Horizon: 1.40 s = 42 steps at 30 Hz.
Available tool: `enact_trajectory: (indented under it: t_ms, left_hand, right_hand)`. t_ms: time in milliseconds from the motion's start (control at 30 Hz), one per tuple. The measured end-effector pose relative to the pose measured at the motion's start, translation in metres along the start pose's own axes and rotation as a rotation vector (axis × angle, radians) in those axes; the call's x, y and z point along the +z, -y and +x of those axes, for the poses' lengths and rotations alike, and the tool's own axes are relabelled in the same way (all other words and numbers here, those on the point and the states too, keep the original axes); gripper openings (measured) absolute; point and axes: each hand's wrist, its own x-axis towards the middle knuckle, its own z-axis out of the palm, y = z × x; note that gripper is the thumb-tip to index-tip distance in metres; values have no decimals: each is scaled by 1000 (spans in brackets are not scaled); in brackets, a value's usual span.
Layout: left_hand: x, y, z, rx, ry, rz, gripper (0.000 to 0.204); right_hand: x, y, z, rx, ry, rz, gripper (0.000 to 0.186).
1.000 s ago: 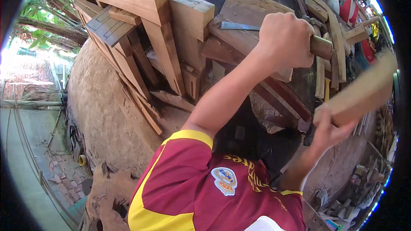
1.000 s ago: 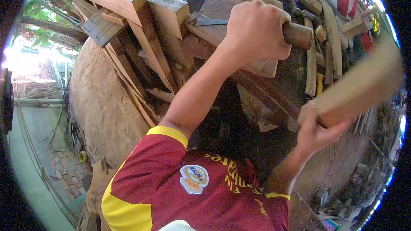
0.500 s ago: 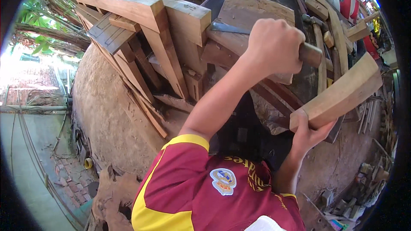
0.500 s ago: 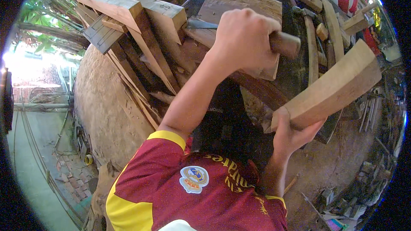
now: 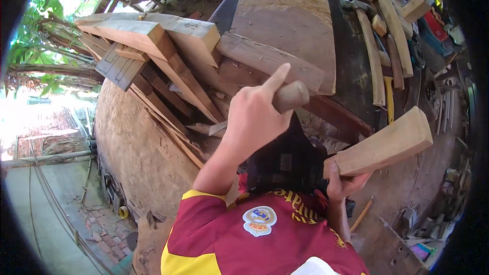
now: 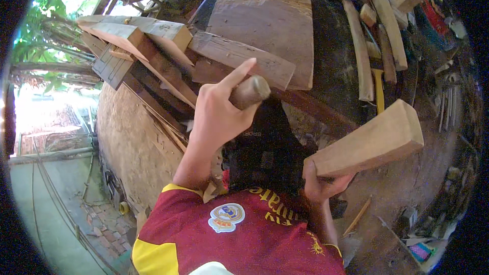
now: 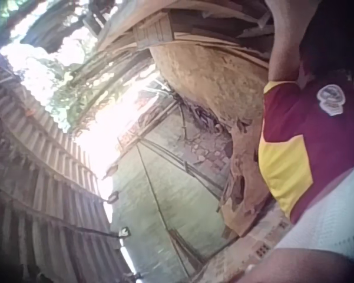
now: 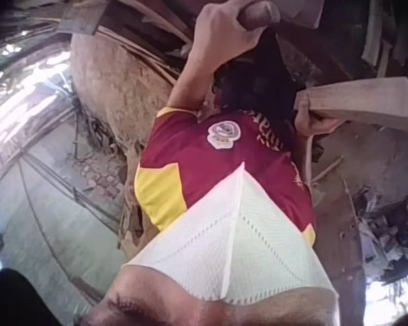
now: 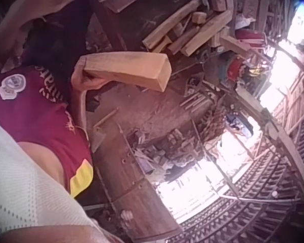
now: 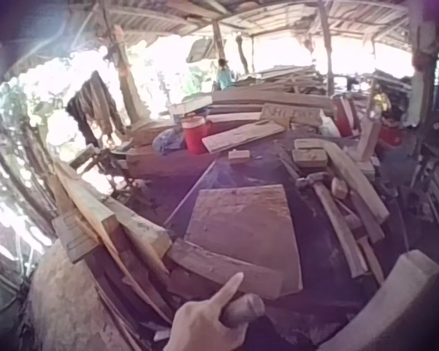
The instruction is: The person uses a chisel and a wooden mallet to carve a rectangular piece of wood on a workbench. They repeatedly strike the chisel to remove wood shavings and shape the piece, occasionally adjusting the wood's position.
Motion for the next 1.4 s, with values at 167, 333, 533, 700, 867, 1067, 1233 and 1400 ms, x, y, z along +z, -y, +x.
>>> enact_trajectory:
  t_ms: [167, 333, 533, 700, 867, 1067, 1233, 1400]
  left_hand:
    - [34, -1, 7, -90, -166, -53, 49]
    - [49, -6, 27, -106, -268, -53, 43]
    - [44, -7, 27, -112, -238, -118, 44]
    - [35, -7, 21, -162, -190, -107, 50]
    - [29, -1, 32, -151, -102, -1, 52]
    - [25, -4, 46, -139, -52, -11, 52]
    - [28, 1, 57, -165, -74, -33, 47]
    - [25, 0, 62, -220, -77, 19, 51]
  right_hand:
    - [1, -4, -9, -30, -13, -26, 89]
    - [-10, -11, -14, -3, 16, -17, 90]
    - [-11, -9, -14, 134, -89, 35, 91]
    - [-20, -16, -11, 60, -47, -138, 90]
    - [-15, -9, -10, 253, -76, -44, 90]
    - [-14, -21, -11, 73, -64, -84, 90]
    - [-16, -17, -12, 177, -63, -16, 88]
    - [-30, -36, -17, 15, 8, -194, 87]
